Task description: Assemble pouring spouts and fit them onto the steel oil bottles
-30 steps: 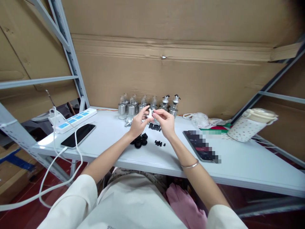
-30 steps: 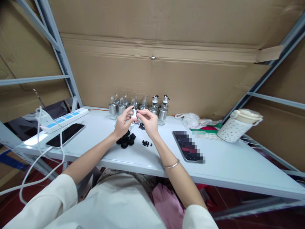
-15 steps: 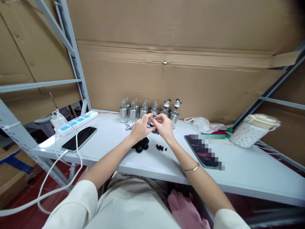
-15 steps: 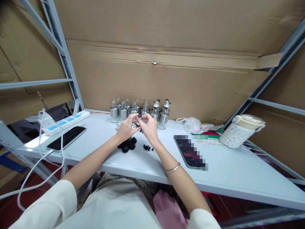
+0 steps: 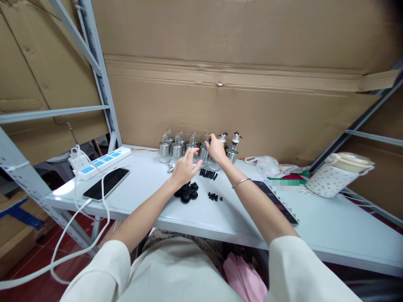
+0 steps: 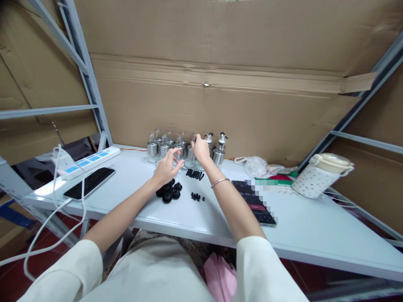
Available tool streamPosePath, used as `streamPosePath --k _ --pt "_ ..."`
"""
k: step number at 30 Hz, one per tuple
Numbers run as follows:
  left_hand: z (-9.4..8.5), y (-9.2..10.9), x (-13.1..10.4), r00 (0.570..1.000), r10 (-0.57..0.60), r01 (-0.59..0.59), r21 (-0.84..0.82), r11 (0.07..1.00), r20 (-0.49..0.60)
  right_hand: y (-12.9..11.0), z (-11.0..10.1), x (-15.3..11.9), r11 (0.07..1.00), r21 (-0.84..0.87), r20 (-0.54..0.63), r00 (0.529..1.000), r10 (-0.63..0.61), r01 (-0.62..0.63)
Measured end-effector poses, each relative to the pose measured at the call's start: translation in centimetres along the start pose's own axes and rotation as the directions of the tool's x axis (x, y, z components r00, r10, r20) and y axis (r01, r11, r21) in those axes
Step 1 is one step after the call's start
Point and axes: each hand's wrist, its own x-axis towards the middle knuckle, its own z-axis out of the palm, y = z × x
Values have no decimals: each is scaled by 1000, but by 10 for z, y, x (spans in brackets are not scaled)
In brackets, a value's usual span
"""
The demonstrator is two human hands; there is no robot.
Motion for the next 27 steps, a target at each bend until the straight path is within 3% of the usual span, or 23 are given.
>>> streamPosePath --k 6,9,13,18,20,22,24,27 --pt "0 -2 0 999 -24 24 -5 1000 -23 -2 -17 -4 999 6 -38 999 -39 39" --pt "1 -3 0 998 -43 39 -71 997 -55 -12 -44 -11 996 -2 -109 990 -92 92" --pt "8 -2 2 986 -145 114 -313 943 -78 -34 -85 -31 979 48 -157 970 -186 196" --pt "14 12 2 972 -229 210 -592 778 44 -61 -119 -68 941 161 -30 955 -295 296" --pt "13 19 -1 968 -234 240 -602 762 90 -66 -127 -78 917 220 76 931 -356 333" --pt "10 24 -3 971 -230 226 -592 773 70 -67 -132 -83 889 318 112 918 -381 329" --pt "6 28 -4 975 -222 199 -589 783 34 -67 -134 -81 823 481 19 934 -355 303" --pt "3 30 -5 976 -213 197 -576 794 41 -70 -127 -72 596 737 -216 946 -240 319"
